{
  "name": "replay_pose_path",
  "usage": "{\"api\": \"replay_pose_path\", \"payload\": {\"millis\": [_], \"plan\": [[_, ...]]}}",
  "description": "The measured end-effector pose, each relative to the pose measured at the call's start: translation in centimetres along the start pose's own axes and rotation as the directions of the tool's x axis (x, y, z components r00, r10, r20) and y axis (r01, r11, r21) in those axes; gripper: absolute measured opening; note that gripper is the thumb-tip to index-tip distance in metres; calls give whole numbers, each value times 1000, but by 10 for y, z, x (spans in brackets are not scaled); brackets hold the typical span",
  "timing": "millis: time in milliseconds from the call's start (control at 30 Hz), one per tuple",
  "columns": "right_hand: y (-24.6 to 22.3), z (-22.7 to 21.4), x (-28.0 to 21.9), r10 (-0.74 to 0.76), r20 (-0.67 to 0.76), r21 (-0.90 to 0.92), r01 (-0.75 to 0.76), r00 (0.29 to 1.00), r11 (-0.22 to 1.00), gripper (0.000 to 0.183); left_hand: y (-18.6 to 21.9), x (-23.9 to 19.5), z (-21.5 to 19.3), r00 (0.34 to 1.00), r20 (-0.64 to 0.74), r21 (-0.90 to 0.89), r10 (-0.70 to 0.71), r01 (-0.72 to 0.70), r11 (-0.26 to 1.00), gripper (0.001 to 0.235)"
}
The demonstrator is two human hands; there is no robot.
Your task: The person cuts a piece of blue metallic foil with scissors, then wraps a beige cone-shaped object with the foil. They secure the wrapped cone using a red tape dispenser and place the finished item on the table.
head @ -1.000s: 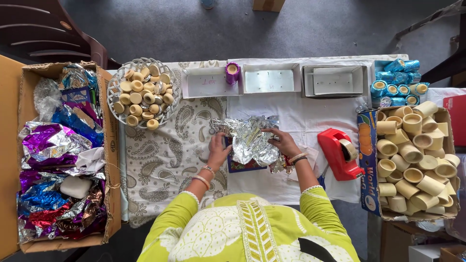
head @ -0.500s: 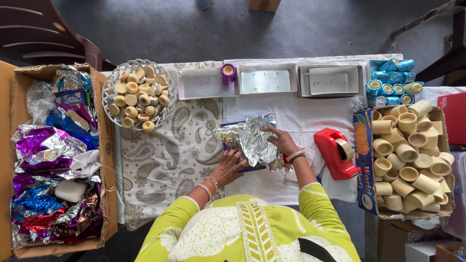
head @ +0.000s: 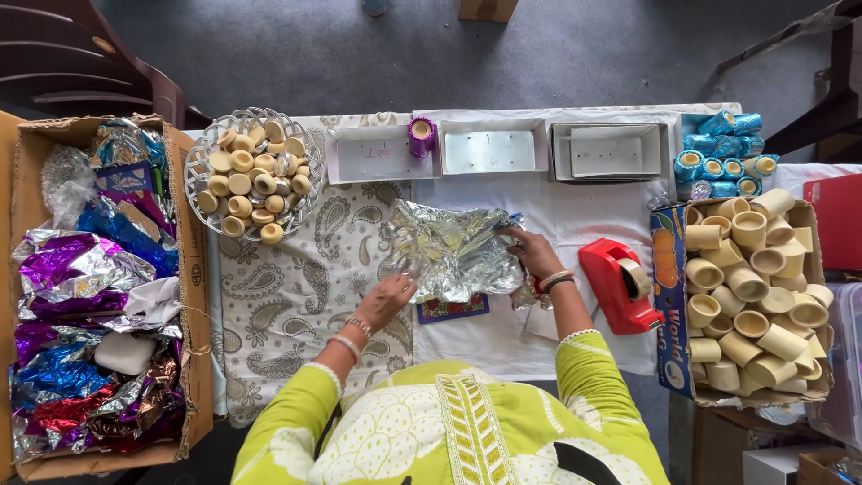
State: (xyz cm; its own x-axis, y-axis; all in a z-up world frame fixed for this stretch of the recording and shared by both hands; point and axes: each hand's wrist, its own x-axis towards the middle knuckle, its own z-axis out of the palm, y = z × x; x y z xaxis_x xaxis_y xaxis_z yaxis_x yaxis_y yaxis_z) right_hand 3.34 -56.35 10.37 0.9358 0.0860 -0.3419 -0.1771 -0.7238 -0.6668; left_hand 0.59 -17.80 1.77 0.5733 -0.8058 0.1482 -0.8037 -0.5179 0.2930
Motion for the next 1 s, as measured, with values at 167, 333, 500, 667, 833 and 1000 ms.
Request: {"api": "replay_pose_path", "payload": {"millis": [167,333,500,667,833,1000], "plan": [[2,3,4,-85,12,78,83,996,993,57,23,-15,-64,983,133,-56,-128,136,989,23],[-33,6,3,119,143,-22,-117,983,993,62,47,22,-30,989,-134,-201,-68,40,979,26],[-23,10,0,35,134,-97,-23,990,995,75,25,81,21,978,-117,23,-171,175,984,74],[28,1,-16,160,67,-144,-149,985,978,78,-3,53,4,925,230,27,-303,305,952,94],[-1,-31,-51,247,-179,-219,-284,952,934,62,4,59,-9,897,266,8,-353,364,931,100],[-49,-25,-60,70,-186,674,75,980,735,42,12,59,-2,891,265,-21,-369,388,921,78]]}}
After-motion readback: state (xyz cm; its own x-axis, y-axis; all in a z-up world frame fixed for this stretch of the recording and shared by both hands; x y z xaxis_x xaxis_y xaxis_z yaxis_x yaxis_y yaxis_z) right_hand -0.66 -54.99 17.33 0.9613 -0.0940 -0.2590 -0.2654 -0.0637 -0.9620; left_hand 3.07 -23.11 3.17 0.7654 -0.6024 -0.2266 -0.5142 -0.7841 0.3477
